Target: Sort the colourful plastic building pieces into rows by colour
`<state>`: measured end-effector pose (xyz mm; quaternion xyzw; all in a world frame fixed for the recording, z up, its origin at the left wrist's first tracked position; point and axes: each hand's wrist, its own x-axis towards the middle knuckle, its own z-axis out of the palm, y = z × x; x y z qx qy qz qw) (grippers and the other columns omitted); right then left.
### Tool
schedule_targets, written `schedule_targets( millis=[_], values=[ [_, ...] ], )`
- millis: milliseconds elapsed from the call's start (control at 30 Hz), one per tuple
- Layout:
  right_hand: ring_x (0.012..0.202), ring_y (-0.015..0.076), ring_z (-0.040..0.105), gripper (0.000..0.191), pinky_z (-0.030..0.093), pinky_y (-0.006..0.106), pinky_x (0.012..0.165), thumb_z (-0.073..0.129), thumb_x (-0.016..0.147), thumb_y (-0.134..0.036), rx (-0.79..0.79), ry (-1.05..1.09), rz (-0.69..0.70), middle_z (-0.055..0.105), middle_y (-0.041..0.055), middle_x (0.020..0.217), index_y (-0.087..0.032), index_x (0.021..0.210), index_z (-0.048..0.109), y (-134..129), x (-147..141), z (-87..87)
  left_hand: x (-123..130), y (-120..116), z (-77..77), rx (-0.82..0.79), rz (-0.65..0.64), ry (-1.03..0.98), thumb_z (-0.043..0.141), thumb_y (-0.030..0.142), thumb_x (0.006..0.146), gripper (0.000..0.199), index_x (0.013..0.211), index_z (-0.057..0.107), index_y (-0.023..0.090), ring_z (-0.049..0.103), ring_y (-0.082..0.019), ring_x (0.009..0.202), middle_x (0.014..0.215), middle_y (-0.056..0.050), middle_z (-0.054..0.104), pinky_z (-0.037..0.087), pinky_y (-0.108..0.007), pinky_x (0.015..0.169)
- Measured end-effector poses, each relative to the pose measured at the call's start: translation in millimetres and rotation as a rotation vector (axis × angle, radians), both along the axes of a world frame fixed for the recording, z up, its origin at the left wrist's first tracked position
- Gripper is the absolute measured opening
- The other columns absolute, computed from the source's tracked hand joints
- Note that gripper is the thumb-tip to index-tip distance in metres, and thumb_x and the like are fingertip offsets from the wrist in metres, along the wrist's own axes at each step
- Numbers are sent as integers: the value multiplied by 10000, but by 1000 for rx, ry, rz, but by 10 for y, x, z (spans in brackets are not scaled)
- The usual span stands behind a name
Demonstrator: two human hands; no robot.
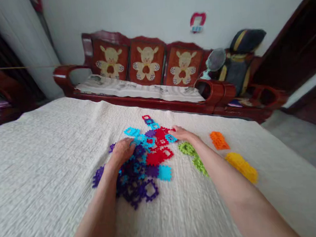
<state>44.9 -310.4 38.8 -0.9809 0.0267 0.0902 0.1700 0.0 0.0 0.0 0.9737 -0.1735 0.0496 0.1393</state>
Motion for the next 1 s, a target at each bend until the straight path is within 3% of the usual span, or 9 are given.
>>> schedule_targets(
  millis=[233, 400, 467, 567, 733, 867, 1000],
  values=[
    [1140, 261, 624, 385, 477, 329, 924, 455, 926, -401, 103, -12, -116, 663, 124, 1254, -183, 1198, 619, 569, -130, -38, -82, -68, 179, -55, -17, -63, 418, 227, 909, 370, 1202, 638, 171, 627, -211, 1142, 1226, -90, 676, 474, -336, 1033],
    [1154, 258, 602, 363, 463, 370, 970, 477, 905, -364, 193, -145, -147, 656, 114, 1256, -194, 1203, 598, 731, -313, -97, -282, -360, 366, -107, -179, -124, 431, 210, 908, 353, 1188, 635, 143, 619, -219, 1132, 1217, -116, 658, 475, -349, 1024],
    [1149, 261, 599, 333, 459, 407, 982, 485, 893, -300, 215, -182, -173, 660, 113, 1241, -200, 1190, 599, 717, -395, -139, -438, -528, 396, -104, -259, -125, 432, 206, 917, 306, 1119, 652, 144, 620, -218, 1102, 1160, -120, 667, 483, -354, 1002],
    [1161, 215, 592, 343, 445, 365, 1017, 482, 867, -203, 288, -236, -147, 660, 85, 1235, -211, 1190, 600, 639, -521, -192, -728, -754, 366, -63, -349, -112, 466, 288, 938, 261, 1065, 656, 163, 607, -230, 1086, 1113, -115, 664, 482, -385, 986],
    [1184, 165, 566, 377, 413, 322, 1074, 442, 837, -137, 472, -587, -24, 655, 63, 1223, -203, 1155, 633, 407, -815, -240, -1108, -943, 132, 9, -436, -146, 597, 468, 871, 475, 1275, 587, 218, 457, -316, 1295, 1376, -129, 535, 412, -492, 1050],
    [1109, 202, 608, 341, 453, 366, 1030, 449, 812, -137, 463, -752, -22, 692, 88, 1113, -186, 1071, 664, 173, -1160, -302, -1166, -941, -24, 36, -457, -147, 579, 456, 873, 475, 1278, 608, 210, 390, -356, 1351, 1447, -147, 477, 383, -550, 1061],
    [1069, 220, 624, 327, 472, 395, 999, 426, 808, -130, 432, -909, -26, 704, 103, 1075, -185, 1025, 664, -28, -1530, -394, -1141, -898, 22, 33, -368, -170, 538, 326, 877, 357, 1180, 672, 194, 404, -343, 1336, 1373, -145, 536, 363, -548, 1083]
  ],
)
